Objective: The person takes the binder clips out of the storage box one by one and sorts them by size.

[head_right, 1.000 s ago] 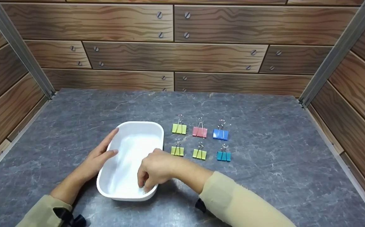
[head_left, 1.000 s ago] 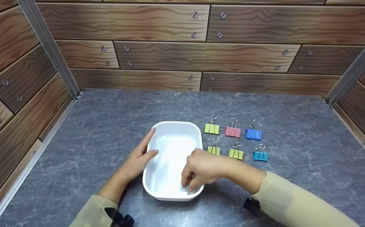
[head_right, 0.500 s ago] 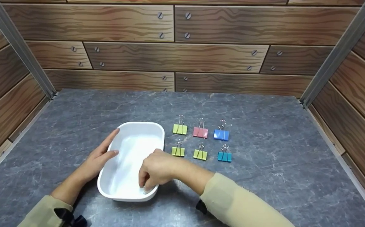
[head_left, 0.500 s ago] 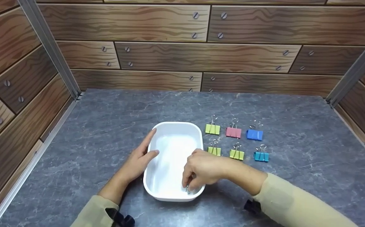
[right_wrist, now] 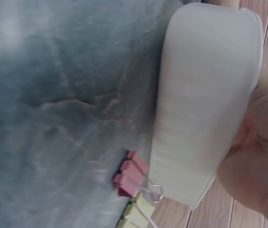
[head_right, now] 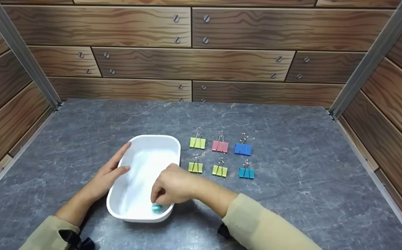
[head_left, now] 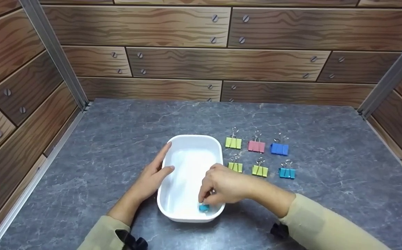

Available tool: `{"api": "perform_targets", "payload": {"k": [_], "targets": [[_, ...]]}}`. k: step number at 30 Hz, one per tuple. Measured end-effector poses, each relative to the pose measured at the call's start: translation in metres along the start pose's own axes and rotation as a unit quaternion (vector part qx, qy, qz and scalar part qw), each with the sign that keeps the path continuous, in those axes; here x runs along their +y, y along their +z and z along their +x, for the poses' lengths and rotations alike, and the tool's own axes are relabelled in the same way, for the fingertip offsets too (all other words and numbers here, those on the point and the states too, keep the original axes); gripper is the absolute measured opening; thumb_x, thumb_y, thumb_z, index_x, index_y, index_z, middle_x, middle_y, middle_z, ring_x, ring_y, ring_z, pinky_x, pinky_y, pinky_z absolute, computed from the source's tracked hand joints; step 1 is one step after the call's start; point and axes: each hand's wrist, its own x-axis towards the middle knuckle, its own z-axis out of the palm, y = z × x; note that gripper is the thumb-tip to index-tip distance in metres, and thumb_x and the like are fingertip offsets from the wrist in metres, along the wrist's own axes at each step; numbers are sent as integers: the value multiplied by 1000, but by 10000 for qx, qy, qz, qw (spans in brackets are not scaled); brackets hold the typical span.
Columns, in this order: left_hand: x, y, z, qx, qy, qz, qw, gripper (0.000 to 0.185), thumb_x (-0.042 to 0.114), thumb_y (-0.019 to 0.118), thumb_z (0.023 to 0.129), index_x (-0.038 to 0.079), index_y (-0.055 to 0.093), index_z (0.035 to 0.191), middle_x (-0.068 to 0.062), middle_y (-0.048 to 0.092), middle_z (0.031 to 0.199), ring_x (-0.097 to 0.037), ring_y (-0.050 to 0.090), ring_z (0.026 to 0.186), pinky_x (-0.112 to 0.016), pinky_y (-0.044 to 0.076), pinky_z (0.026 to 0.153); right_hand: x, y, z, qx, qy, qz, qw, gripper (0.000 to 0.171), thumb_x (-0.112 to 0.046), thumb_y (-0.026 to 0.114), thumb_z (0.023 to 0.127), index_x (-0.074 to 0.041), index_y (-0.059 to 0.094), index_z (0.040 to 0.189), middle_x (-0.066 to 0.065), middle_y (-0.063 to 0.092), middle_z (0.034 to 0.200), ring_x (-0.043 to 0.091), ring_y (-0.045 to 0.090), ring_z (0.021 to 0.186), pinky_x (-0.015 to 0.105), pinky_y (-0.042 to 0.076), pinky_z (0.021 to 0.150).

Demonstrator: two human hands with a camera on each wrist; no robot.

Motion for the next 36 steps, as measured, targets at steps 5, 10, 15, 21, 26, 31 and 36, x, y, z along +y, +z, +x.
{"api": "perform_targets", "payload": {"k": [5, 10, 15, 21, 26, 31, 36], "targets": [[1, 0, 0, -6, -7, 23, 10000, 72, 20, 59, 106, 31, 27, 170, -4, 24, 175, -27, 24, 159, -52, 26, 126, 2, 4, -4, 611, -15, 536, 9967, 6, -20, 81, 92, -22, 86, 95, -19, 74, 86, 0, 57, 86, 34, 42, 97], [-1, 1, 0, -56, -8, -13, 10000, 72, 22, 59, 107, 32, 26, 171, -4, 23, 175, -27, 26, 158, -53, 31, 124, 6, 7, -3, 1164, -209, 1109, 9868, 9, -13, 79, 91, -18, 86, 94, -16, 75, 85, 0, 62, 83, 29, 47, 88], [1, 2, 0, -6, -31, 32, 10000, 72, 19, 58, 107, 30, 26, 171, -4, 23, 175, -27, 25, 159, -53, 28, 125, 8, 7, -4, 1323, -161, 1754, 9754, 10, -10, 77, 95, -15, 85, 95, -10, 77, 90, 3, 67, 85, 31, 56, 85], [2, 2, -1, 17, -36, 60, 10000, 72, 17, 58, 107, 29, 26, 171, -3, 22, 175, -27, 24, 159, -53, 26, 126, 5, 3, -10, 1641, 234, 2284, 9593, 10, -15, 76, 99, -13, 85, 103, -4, 79, 100, 10, 69, 90, 33, 58, 83], [0, 1, 0, -38, 6, -36, 10000, 72, 17, 58, 108, 31, 26, 171, -2, 21, 175, -26, 23, 160, -53, 26, 126, 5, -5, -19, 2063, 271, 2447, 9470, 12, -14, 74, 101, -11, 84, 107, -3, 79, 102, 14, 70, 94, 32, 56, 86], [-2, 1, 1, -54, 53, -144, 9999, 72, 16, 58, 107, 30, 26, 171, -3, 21, 175, -26, 22, 160, -53, 25, 126, 7, -15, -30, 2334, 475, 2539, 9374, 12, -14, 73, 102, -13, 83, 108, -2, 79, 104, 16, 70, 97, 32, 56, 90], [-1, 1, 1, -48, 61, -177, 9998, 72, 16, 58, 107, 28, 26, 171, -5, 23, 175, -28, 26, 159, -53, 31, 124, 11, -25, -46, 2453, 650, 2686, 9292, 13, -12, 71, 103, -9, 81, 109, 4, 78, 106, 18, 69, 99, 32, 58, 89]]}}
